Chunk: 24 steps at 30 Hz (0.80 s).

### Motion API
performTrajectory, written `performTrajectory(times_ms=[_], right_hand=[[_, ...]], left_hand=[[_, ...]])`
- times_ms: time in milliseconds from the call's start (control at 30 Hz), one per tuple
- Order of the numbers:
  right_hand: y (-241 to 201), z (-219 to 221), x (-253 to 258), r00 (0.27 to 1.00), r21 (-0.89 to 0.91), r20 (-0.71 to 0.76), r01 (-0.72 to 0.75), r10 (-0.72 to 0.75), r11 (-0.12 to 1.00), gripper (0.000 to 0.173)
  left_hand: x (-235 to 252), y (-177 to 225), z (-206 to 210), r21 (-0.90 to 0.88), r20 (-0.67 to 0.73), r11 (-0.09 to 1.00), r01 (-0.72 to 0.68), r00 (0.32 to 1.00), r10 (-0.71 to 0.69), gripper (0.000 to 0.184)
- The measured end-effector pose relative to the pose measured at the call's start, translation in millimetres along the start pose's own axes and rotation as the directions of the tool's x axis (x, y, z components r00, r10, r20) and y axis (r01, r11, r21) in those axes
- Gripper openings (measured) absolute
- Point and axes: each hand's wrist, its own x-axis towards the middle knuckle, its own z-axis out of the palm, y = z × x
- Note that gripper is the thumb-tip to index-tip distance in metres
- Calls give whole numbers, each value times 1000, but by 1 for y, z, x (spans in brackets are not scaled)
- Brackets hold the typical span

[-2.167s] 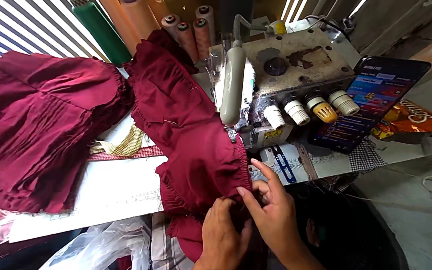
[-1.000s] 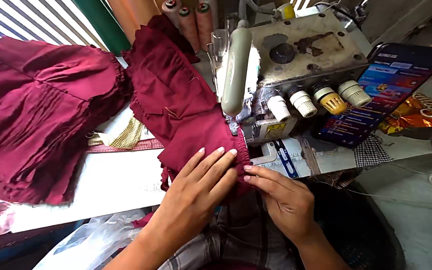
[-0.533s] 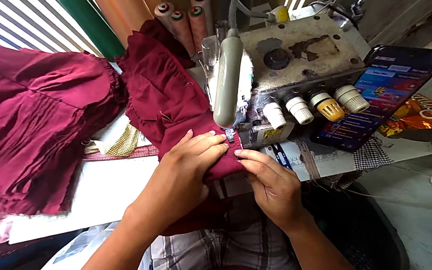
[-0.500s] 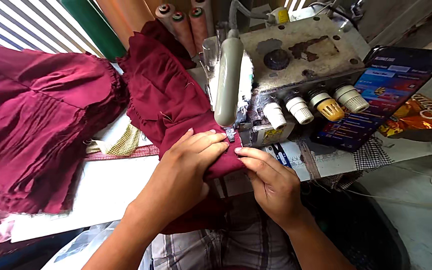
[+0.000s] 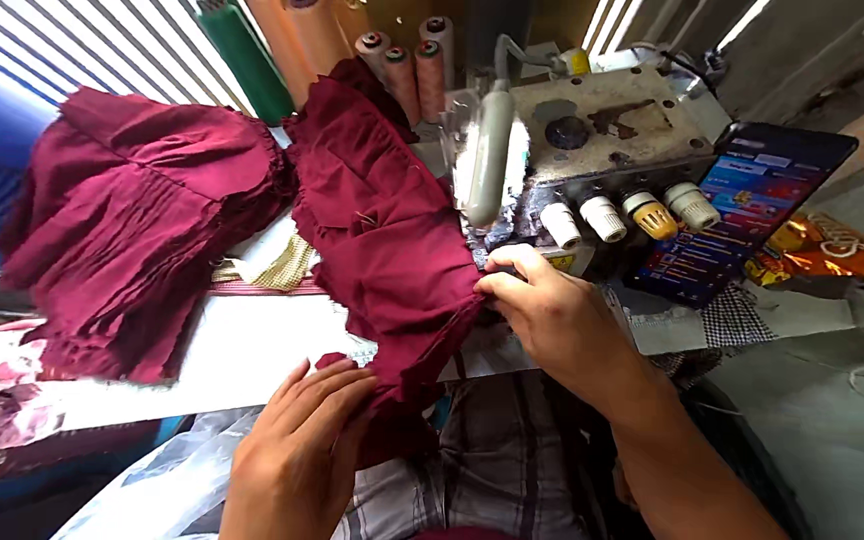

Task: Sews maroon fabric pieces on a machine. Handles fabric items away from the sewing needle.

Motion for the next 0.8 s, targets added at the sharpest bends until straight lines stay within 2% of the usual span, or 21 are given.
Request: performTrajectory(times_ms=[133,200,300,333,400,433,500,567,600,667,800], right_hand=[[-10,-31,30,975,201,188,84,-122,976,12],[-16,-44,40,962,309,169,157,-217,938,11],[-24,-61,45,969,254,77,209,-235,944,11],[-25,-64,45,976,210,48,199,-214,957,11],[-26,-65,44,985,147,-12,170,-170,974,12],[-26,-65,43,988,133,-49,152,-147,979,12],[-28,-63,37,986,126,-127,123,-107,984,13],[-29,-56,21,980,152,-189,98,-69,984,13],[-29,-50,7,977,178,-211,80,-42,981,14],[-28,-31,-28,976,270,-219,48,13,962,16],[-22,18,-79,962,357,-257,3,94,934,18]], left_hand=[[46,17,-29,-49,-48,982,-180,983,178,30],[71,25,-33,-68,-53,952,-298,954,295,29],[98,33,-25,-102,-108,934,-343,937,332,25],[104,34,-18,-112,-136,941,-321,943,305,34],[113,32,4,-93,-114,970,-225,970,214,71],[115,30,20,-53,-94,983,-175,981,170,74],[115,23,46,84,-89,987,-140,985,148,49],[109,18,47,229,-91,953,-200,970,226,21],[105,17,42,272,-78,929,-251,956,281,14],[95,12,37,287,-20,878,-383,914,405,8],[80,-3,51,146,204,770,-621,780,591,18]])
